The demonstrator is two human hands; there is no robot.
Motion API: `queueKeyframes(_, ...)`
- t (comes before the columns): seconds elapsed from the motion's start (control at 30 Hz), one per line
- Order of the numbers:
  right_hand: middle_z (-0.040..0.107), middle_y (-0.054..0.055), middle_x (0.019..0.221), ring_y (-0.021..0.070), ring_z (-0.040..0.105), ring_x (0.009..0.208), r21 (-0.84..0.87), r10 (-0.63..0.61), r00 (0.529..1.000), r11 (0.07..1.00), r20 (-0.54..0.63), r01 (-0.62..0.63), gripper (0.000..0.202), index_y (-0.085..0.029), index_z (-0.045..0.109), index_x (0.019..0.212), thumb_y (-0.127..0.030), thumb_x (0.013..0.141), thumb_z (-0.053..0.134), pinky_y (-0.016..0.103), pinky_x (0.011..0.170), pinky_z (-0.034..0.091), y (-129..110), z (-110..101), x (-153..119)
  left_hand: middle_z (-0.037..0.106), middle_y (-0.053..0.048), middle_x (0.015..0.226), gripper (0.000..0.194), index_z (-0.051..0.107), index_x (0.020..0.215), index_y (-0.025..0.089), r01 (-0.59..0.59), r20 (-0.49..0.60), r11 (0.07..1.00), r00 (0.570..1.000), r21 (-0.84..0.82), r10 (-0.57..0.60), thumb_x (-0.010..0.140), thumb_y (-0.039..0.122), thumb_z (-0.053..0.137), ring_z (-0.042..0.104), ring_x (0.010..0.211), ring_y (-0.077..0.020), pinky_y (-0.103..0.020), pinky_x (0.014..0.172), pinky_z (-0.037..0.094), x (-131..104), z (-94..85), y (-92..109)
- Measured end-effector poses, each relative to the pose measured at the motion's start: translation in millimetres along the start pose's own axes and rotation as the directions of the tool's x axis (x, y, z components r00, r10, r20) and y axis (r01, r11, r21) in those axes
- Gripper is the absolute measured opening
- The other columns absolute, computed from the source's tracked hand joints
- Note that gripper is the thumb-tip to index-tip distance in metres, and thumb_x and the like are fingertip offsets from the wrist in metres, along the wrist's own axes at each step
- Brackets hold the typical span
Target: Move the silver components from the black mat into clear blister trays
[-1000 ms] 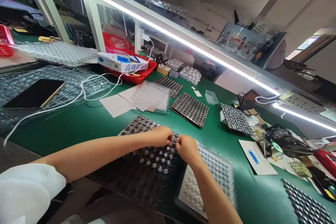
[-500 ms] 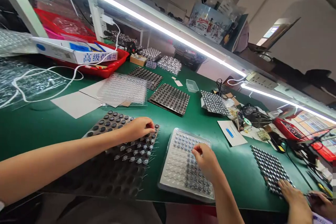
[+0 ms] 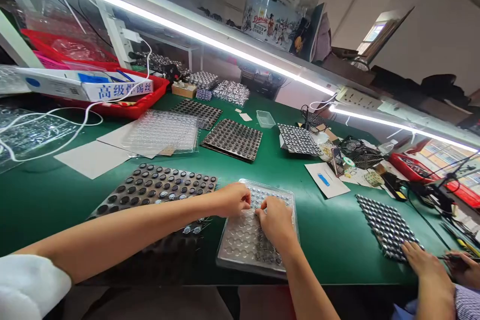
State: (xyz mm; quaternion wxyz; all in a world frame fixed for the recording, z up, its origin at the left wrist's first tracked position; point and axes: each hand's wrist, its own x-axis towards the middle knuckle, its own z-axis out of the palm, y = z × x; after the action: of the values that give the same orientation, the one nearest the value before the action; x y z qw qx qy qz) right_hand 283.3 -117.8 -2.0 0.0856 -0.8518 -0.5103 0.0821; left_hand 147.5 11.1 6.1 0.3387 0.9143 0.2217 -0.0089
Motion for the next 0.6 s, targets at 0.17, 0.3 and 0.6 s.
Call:
queueKeyframes(0.17,0.063,0.001,0.09,0.0197,0.054,0.088,0.073,0.03,0.996,0.997,-0.085,-0.024,0.015,-0.023,0.058,0.086,-0.036,0.084,0.05,0.032,0.074,0.029,15.2,-6.5,-14.3,0.07,-0.009,0.091,0.015,0.072,0.083,0.019,0.045,0.107,0.978,0.992,0.206,-0.068,0.073,0.025,0.063,0.058,0.099,-0.0259,-0.032,0.082,0.045,12.7,-1.2,24.1)
queueKeyframes(0.3,0.063,0.001,0.088,0.0206,0.054,0.088,0.096,0.025,0.996,0.995,-0.09,-0.016,0.019,-0.024,0.06,0.086,-0.04,0.083,0.05,0.034,0.075,0.032,21.7,-9.4,-20.2,0.069,-0.012,0.094,0.017,0.071,0.083,0.017,0.01,0.122,0.949,0.991,0.315,-0.051,0.069,0.027,0.067,0.056,0.103,-0.0291,-0.035,0.087,0.044,22.3,0.9,32.2)
queueKeyframes(0.6,0.066,0.006,0.093,0.0242,0.058,0.087,0.187,-0.073,0.994,0.979,-0.078,0.087,0.026,-0.025,0.061,0.09,-0.046,0.081,0.048,0.038,0.076,0.041,18.5,-12.1,-14.8,0.063,-0.007,0.105,0.025,0.062,0.102,0.021,-0.077,-0.163,0.997,0.984,0.006,0.077,0.079,0.031,0.061,0.057,0.097,-0.0212,-0.028,0.08,0.043,-49.9,-38.3,-36.8)
